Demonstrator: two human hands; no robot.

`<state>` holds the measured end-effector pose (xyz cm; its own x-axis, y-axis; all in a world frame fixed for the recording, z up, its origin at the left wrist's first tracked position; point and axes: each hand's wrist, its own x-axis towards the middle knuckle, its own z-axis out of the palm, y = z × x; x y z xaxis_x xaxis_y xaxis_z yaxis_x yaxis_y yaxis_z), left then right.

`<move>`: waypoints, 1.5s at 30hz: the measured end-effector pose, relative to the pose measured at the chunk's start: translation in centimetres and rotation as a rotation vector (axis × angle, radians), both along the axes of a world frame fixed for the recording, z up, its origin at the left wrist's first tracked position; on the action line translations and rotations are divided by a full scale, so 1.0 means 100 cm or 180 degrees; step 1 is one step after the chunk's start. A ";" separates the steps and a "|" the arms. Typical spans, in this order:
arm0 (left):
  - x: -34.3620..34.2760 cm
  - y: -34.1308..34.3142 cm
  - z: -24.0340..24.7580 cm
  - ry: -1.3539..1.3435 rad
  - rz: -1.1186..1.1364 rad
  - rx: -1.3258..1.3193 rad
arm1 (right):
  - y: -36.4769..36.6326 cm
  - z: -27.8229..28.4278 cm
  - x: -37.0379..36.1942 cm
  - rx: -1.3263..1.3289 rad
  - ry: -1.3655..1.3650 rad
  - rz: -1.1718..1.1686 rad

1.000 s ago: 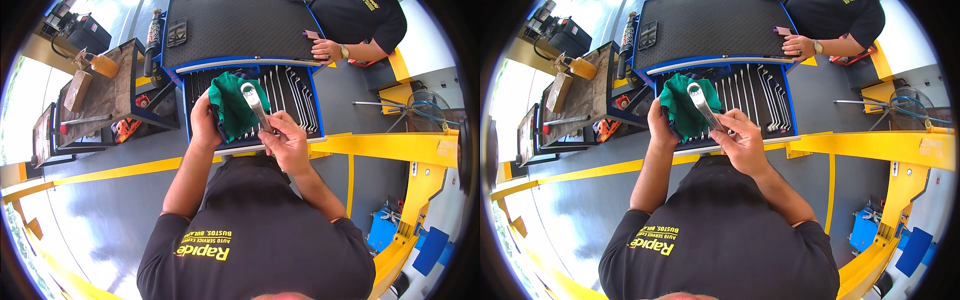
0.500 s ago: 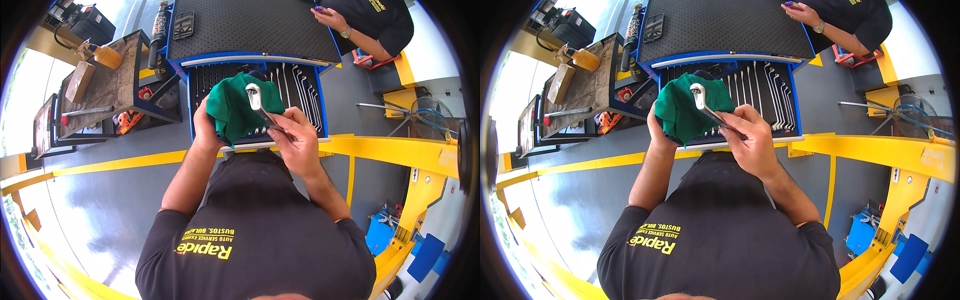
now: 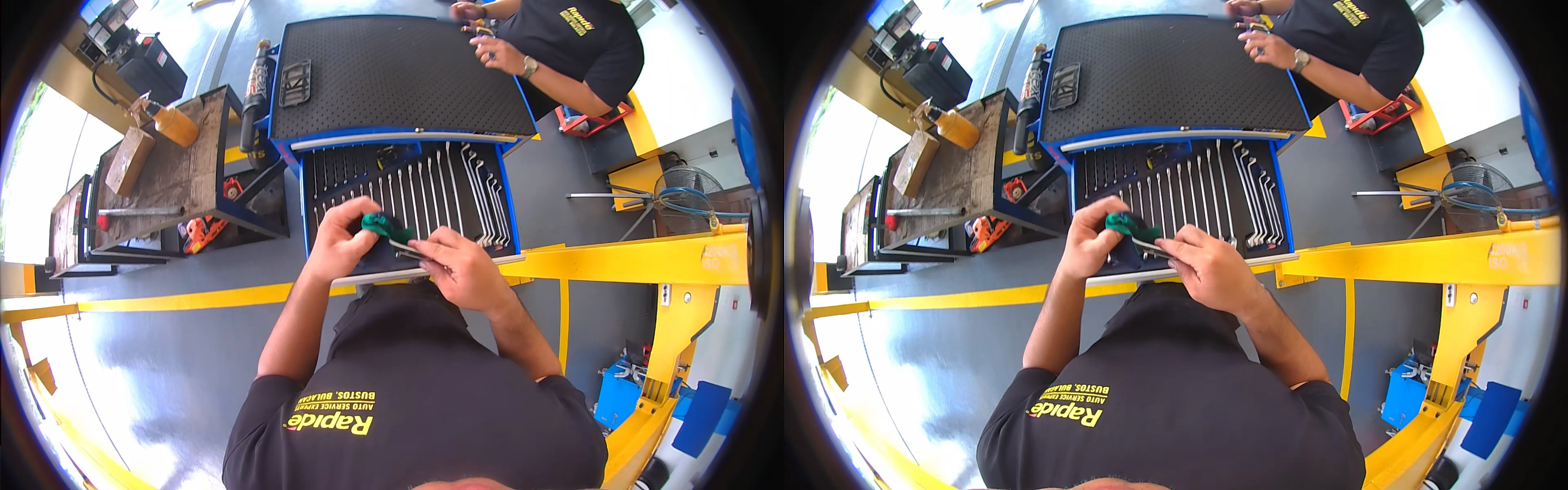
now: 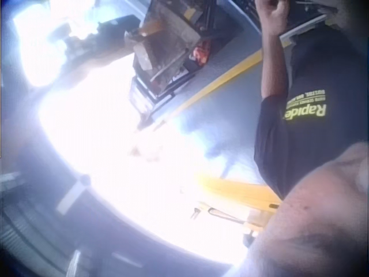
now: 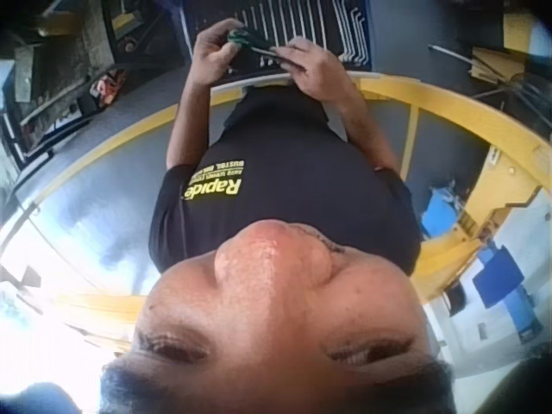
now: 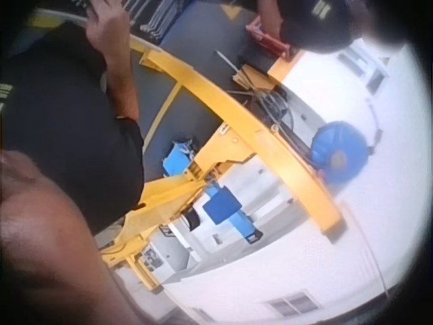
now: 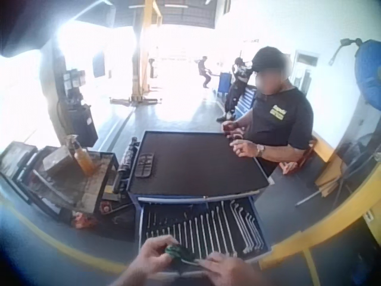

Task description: The person wipes multiple wrenches with a green cloth, handling them one at a time from an open tool drawer. The person places each cleaned wrench back into the drawer in its designated slot.

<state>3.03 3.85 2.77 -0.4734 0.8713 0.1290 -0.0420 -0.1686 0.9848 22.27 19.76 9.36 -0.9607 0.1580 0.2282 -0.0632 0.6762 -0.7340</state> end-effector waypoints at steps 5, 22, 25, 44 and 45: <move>-0.003 -0.014 0.004 0.0260 -0.0697 -0.1050 | 0.022 0.006 0.005 0.0545 -0.0380 0.0520; 0.006 -0.002 -0.055 -0.0583 0.1296 0.0066 | -0.008 -0.054 -0.020 -0.0089 -0.0154 0.0150; 0.012 -0.011 -0.050 0.0706 0.0750 -0.0745 | 0.016 -0.019 -0.010 0.0723 -0.0384 0.0286; 0.015 -0.005 -0.053 -0.1079 0.1017 0.0056 | -0.001 -0.050 -0.008 -0.0367 0.0212 0.0139; 0.017 -0.007 -0.048 -0.0884 0.0792 -0.0055 | 0.010 -0.041 -0.005 -0.0218 0.0193 0.0275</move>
<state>4.75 3.14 -2.06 -0.6859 0.7261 -0.0478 -0.2679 -0.1909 0.9444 21.72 20.79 5.29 -0.9562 0.0923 0.2779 -0.1648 0.6148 -0.7713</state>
